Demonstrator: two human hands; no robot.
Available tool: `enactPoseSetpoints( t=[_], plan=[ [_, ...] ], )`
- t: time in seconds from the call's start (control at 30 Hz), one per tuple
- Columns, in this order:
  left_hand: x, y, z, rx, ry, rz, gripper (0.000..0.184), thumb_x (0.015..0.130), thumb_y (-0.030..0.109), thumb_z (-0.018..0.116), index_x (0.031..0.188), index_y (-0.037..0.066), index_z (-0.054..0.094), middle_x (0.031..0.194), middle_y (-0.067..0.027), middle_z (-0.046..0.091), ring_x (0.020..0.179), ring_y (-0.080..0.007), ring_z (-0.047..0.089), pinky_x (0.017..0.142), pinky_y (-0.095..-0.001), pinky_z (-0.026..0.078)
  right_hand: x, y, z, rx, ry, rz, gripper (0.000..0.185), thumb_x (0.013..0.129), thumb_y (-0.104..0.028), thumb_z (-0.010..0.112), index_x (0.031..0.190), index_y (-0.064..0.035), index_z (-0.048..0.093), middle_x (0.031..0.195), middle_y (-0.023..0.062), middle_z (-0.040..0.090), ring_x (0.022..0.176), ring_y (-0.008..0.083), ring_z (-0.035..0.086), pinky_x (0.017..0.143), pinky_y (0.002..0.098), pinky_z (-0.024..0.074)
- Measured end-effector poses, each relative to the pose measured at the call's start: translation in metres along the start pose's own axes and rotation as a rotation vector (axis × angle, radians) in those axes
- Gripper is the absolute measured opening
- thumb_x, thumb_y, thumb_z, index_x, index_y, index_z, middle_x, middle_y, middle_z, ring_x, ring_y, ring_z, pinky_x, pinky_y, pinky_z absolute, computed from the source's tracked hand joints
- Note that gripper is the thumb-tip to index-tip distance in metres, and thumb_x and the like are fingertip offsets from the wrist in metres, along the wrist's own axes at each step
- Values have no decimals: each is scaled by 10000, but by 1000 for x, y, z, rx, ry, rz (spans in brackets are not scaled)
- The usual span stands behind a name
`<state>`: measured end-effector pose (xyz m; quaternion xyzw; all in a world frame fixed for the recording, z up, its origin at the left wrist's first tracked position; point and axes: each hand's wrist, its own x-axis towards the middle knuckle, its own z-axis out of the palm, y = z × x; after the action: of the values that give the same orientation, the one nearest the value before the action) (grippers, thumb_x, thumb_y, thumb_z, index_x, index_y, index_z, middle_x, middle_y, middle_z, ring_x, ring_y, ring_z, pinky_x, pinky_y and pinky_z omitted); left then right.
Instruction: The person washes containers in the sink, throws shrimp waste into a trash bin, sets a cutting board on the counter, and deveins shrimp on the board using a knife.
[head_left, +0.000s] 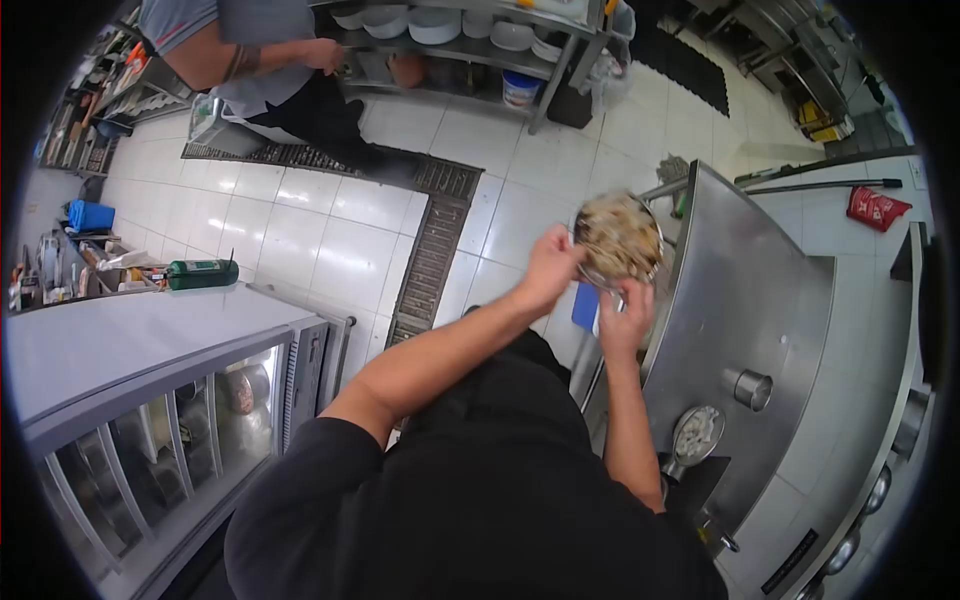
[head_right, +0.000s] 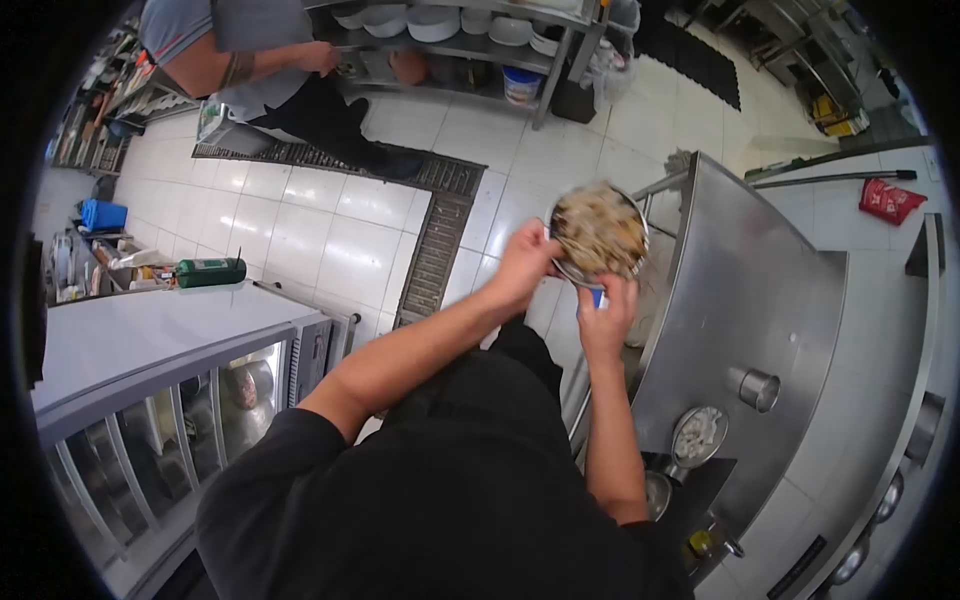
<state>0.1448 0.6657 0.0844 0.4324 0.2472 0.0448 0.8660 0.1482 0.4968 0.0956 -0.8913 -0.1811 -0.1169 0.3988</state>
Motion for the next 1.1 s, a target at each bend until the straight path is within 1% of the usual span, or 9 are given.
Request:
enactPoseSetpoints(
  t=[0.1, 0.2, 0.43, 0.5, 0.57, 0.83, 0.97, 1.0, 1.1],
  plan=[
    [-4, 19, -22, -63, 84, 30, 219, 853, -25, 626, 819, 100, 449, 733, -7, 499, 607, -111, 548, 509, -308, 544, 13, -7, 21, 53, -110, -89, 276, 763, -41, 818, 982, -46, 650, 936, 133, 588, 857, 330, 592, 763, 429, 502],
    [-3, 1, -63, -100, 125, 62, 219, 864, -47, 624, 865, 114, 476, 766, -10, 553, 585, -101, 515, 540, -266, 481, 18, -9, 42, 158, -237, -162, 269, 752, -39, 818, 967, -47, 657, 942, 138, 595, 899, 355, 602, 787, 445, 502],
    [-48, -16, -131, -246, 485, 78, 257, 838, -37, 647, 800, 113, 442, 681, -10, 509, 540, -99, 496, 501, -262, 444, 11, -21, 98, 198, -599, -377, 329, 757, -129, 861, 1011, -67, 662, 1024, 177, 600, 981, 409, 608, 840, 499, 501],
    [-69, -12, -152, -255, 576, 112, 222, 848, -50, 619, 835, 109, 464, 726, -9, 527, 563, -96, 488, 530, -263, 455, 4, -35, 121, 220, -708, -410, 334, 761, -146, 864, 1009, -66, 656, 1035, 193, 588, 998, 423, 599, 844, 510, 497],
    [-93, -2, -175, -308, 645, 159, 188, 861, -66, 586, 904, 101, 510, 790, -3, 562, 618, -88, 488, 568, -250, 420, -1, -57, 149, 250, -800, -496, 336, 764, -150, 863, 1012, -67, 652, 1047, 201, 585, 1009, 427, 594, 846, 513, 495],
    [-164, 47, -302, -555, 944, 405, 190, 882, -53, 567, 940, 113, 494, 791, 1, 568, 619, -104, 504, 639, -318, 543, -31, -198, 288, 490, -1028, -831, 364, 737, -129, 879, 1007, -78, 639, 1017, 186, 573, 1014, 424, 577, 856, 516, 483],
    [-172, 86, -389, -451, 949, 472, 153, 961, 8, 593, 987, 112, 484, 860, -18, 600, 685, -111, 581, 684, -355, 576, -38, -273, 363, 508, -1069, -894, 329, 741, -97, 853, 991, -70, 641, 1047, 172, 587, 999, 396, 581, 842, 473, 481],
    [-173, 92, -417, -420, 889, 462, 130, 1009, 86, 625, 1028, 103, 497, 908, -32, 623, 759, -124, 626, 740, -361, 585, -39, -290, 383, 513, -1054, -889, 345, 728, -111, 865, 979, -74, 631, 968, 183, 549, 975, 413, 574, 831, 497, 478],
    [-184, 145, -471, -348, 819, 388, 237, 1016, 210, 692, 1106, 75, 519, 984, -56, 630, 876, -173, 658, 808, -366, 582, -30, -338, 435, 455, -1029, -900, 332, 736, -110, 862, 969, -71, 629, 971, 185, 549, 963, 411, 572, 821, 490, 478]
  ],
)
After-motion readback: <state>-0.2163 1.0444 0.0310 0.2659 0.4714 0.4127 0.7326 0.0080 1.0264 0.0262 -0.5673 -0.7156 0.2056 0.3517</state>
